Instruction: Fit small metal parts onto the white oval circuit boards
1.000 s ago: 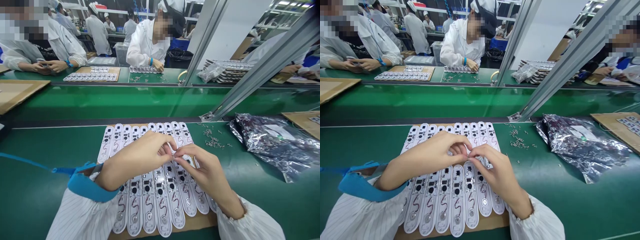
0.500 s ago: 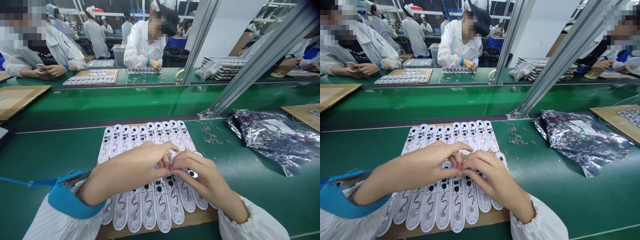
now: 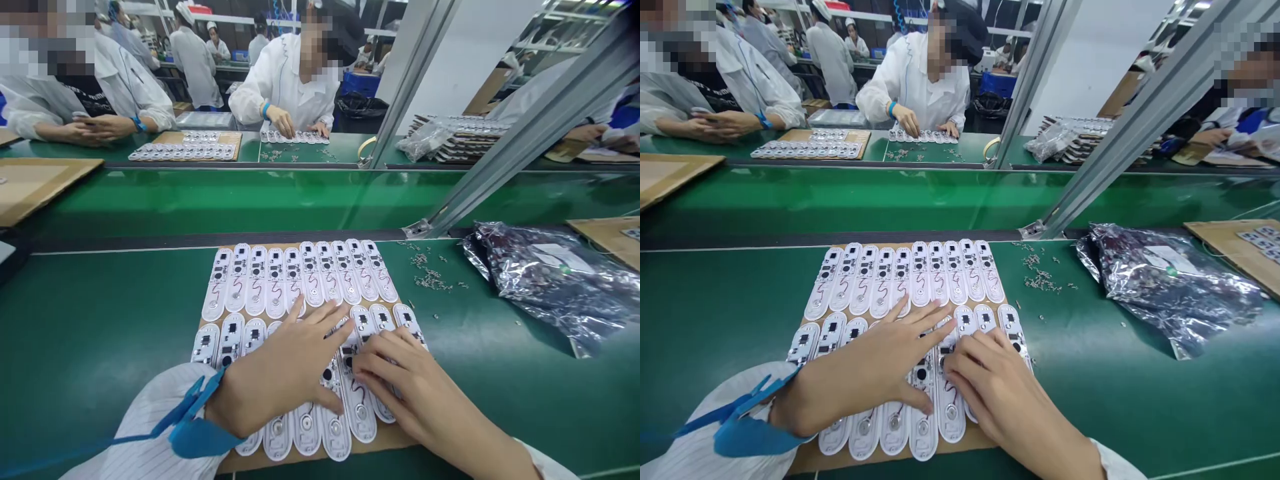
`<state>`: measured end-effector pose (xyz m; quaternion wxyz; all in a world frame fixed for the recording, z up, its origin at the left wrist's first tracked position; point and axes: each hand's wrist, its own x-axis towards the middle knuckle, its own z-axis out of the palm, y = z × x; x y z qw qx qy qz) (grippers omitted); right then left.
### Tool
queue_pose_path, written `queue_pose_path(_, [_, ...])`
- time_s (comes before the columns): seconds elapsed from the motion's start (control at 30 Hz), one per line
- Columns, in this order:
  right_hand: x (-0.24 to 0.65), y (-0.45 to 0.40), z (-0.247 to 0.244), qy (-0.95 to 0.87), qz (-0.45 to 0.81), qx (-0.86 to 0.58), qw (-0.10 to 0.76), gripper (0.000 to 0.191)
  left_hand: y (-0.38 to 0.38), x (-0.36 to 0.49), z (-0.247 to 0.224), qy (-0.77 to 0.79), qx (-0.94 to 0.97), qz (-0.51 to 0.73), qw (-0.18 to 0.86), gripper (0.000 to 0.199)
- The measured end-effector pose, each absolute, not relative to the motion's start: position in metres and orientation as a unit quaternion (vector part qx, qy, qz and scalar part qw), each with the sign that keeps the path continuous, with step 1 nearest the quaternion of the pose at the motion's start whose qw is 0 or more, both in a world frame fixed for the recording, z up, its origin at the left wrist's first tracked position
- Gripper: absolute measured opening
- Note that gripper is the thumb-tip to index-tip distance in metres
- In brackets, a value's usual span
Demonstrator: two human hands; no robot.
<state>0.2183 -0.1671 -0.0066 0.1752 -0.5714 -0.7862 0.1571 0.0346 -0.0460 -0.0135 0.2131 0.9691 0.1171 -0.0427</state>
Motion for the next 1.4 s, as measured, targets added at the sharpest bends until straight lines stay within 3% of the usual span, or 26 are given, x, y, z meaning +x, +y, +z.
queue_pose_path(0.73, [0.212,-0.168,-0.007,-0.805,0.149,-0.567,0.091,0.021,-0.050,0.040,0.000,0.139,0.964,-0.081,0.211,0.102])
queue_pose_path(1.1, [0.208,-0.152,0.008,-0.811,0.195,-0.551,0.003,0.017,-0.052,0.038,-0.008,0.138,0.972,-0.083,0.171,0.102])
queue_pose_path(1.23, [0.202,-0.144,0.010,-0.802,0.209,-0.559,-0.039,0.024,-0.053,0.037,-0.021,0.129,0.976,-0.044,0.168,0.107])
queue_pose_path(1.4, [0.197,-0.144,0.013,-0.800,0.188,-0.569,-0.025,0.020,-0.050,0.039,-0.015,0.126,0.975,-0.064,0.170,0.109])
